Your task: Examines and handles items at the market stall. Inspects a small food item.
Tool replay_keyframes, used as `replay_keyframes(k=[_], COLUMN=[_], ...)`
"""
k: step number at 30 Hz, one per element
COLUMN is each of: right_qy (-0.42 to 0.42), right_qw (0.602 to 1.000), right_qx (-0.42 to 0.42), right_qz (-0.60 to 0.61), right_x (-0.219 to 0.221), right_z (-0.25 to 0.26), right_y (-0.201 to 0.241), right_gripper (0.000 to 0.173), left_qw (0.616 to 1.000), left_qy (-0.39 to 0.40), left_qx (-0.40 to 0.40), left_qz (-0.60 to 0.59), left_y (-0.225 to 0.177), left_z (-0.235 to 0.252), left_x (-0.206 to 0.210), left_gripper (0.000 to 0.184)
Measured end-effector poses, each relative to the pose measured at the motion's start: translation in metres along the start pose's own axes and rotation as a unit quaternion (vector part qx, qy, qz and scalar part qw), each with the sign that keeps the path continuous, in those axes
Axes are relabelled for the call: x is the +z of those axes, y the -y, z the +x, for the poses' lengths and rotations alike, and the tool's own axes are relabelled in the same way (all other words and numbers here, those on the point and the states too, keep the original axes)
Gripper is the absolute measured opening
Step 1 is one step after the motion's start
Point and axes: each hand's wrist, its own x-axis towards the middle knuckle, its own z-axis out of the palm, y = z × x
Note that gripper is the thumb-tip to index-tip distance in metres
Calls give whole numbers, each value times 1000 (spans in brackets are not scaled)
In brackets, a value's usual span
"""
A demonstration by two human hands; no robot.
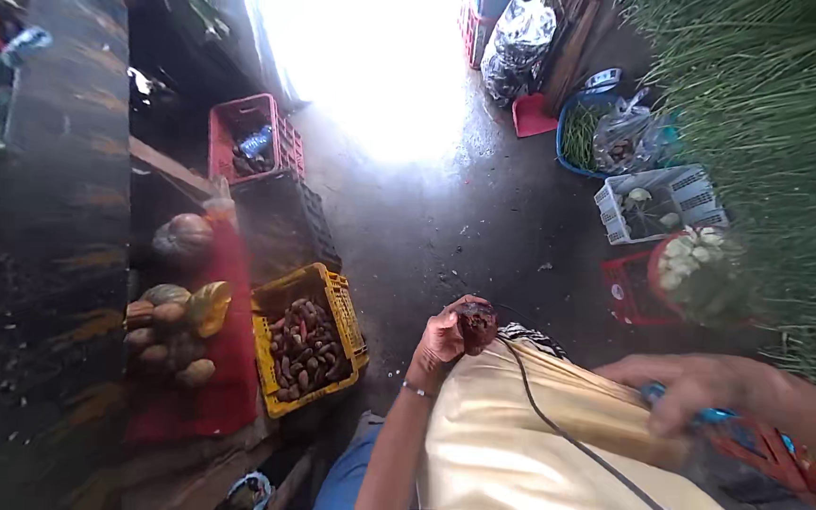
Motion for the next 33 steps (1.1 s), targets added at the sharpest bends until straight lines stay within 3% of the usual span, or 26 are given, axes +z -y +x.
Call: replay_keyframes(k=[4,7,10,14,16,18,21,23,24,26,29,33], right_qy=[49,71,11,42,-24,-118,-284,-421,-442,-424,-426,-283], right_qw=[989,984,953,894,865,849,848,832,834,862,881,948], right_qx=[-108,-141,-145,-337,-369,-357,-332,-164,-63,27,-10,-17], right_qz=[91,-82,-266,-293,-339,-372,-300,-322,-325,-276,-204,-141], right_x=[-24,-36,-40,-51,-65,-96,-153,-175,-182,-189,-201,-225], right_z=[23,65,76,78,87,87,75,74,81,96,94,80], right_y=[54,89,138,179,183,190,174,154,145,133,158,228], right_gripper=[48,48,20,27,10,5,15,16,23,31,27,53], left_qw=[997,999,997,995,992,989,989,988,987,986,985,975], left_qy=[-50,-25,14,65,71,27,-26,-4,-1,-5,-18,-36], left_qx=[38,9,-40,-68,-96,-120,-136,-151,-159,-165,-170,-219], left_qz=[-35,19,70,18,33,77,46,19,10,4,6,-8], left_y=[-10,-35,-53,-60,-68,-82,-103,-119,-129,-153,-200,-263], left_z=[53,83,110,144,156,166,186,200,206,222,259,313], left_x=[-7,-6,2,7,10,15,7,-17,-28,-41,-55,-69], left_gripper=[67,61,51,54,55,55,48,56,59,63,66,62])
